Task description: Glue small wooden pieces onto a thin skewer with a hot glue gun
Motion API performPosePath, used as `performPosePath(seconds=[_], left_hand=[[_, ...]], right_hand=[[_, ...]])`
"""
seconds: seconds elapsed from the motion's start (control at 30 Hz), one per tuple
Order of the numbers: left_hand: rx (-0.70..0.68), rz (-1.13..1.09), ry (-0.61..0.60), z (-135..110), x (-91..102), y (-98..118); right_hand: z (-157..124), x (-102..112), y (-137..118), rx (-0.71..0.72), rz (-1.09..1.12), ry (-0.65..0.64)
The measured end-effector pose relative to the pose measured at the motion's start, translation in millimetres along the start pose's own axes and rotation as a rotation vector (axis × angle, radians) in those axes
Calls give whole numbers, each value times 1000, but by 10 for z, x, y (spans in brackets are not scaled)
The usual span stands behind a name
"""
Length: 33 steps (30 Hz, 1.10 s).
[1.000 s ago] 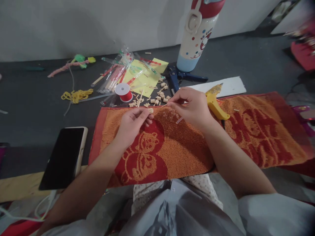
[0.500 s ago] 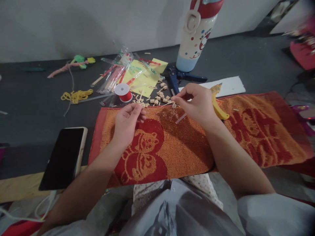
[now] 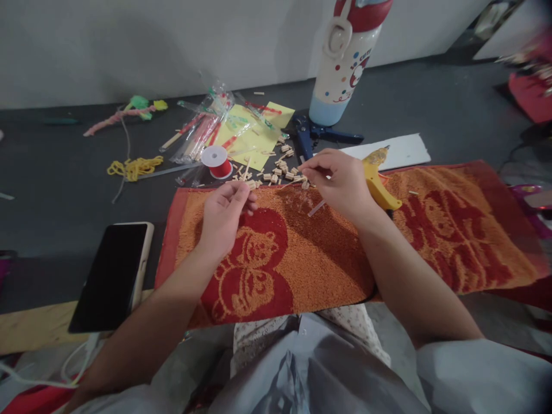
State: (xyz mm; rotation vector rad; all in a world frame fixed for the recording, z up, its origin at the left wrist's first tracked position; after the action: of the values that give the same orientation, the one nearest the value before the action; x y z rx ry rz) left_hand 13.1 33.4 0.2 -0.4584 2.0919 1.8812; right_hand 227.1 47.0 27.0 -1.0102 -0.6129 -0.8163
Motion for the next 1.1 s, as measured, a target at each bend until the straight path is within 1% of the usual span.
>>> performPosePath(seconds=[0.13, 0.37, 0.57, 0.67, 0.8, 0.93, 1.1], left_hand=[[10, -16, 10, -9, -6, 2], [18, -21, 14, -22, -17, 10], [18, 2, -4, -26, -21, 6], [22, 14, -10, -22, -24, 2], [20, 70, -38, -19, -32, 0], [-10, 197, -113, -40, -61, 13], [-82, 310, -204, -82, -105, 30]], right_hand=[[-4, -6, -7, 14, 17, 9], [-9, 27, -76, -11, 20, -8], [-21, -4, -99, -8, 25, -68], [-32, -7, -143, 48, 27, -67], [-63, -21, -206, 107, 116, -85], [-104, -56, -277, 188, 220, -137], [-147, -106, -338, 341, 262, -165]])
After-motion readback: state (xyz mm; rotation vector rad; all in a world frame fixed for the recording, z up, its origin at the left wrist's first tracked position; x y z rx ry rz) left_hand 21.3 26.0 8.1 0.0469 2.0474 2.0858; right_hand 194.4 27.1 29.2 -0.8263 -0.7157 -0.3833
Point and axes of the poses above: each hand's wrist, its own z-axis towards the middle knuckle, its own x-axis out of the back of the hand, y = z × x, the point moved 3 cm from there along z, towards the middle knuckle, and after that the axes turned 15 degrees about -z, right-handed, at the moved point
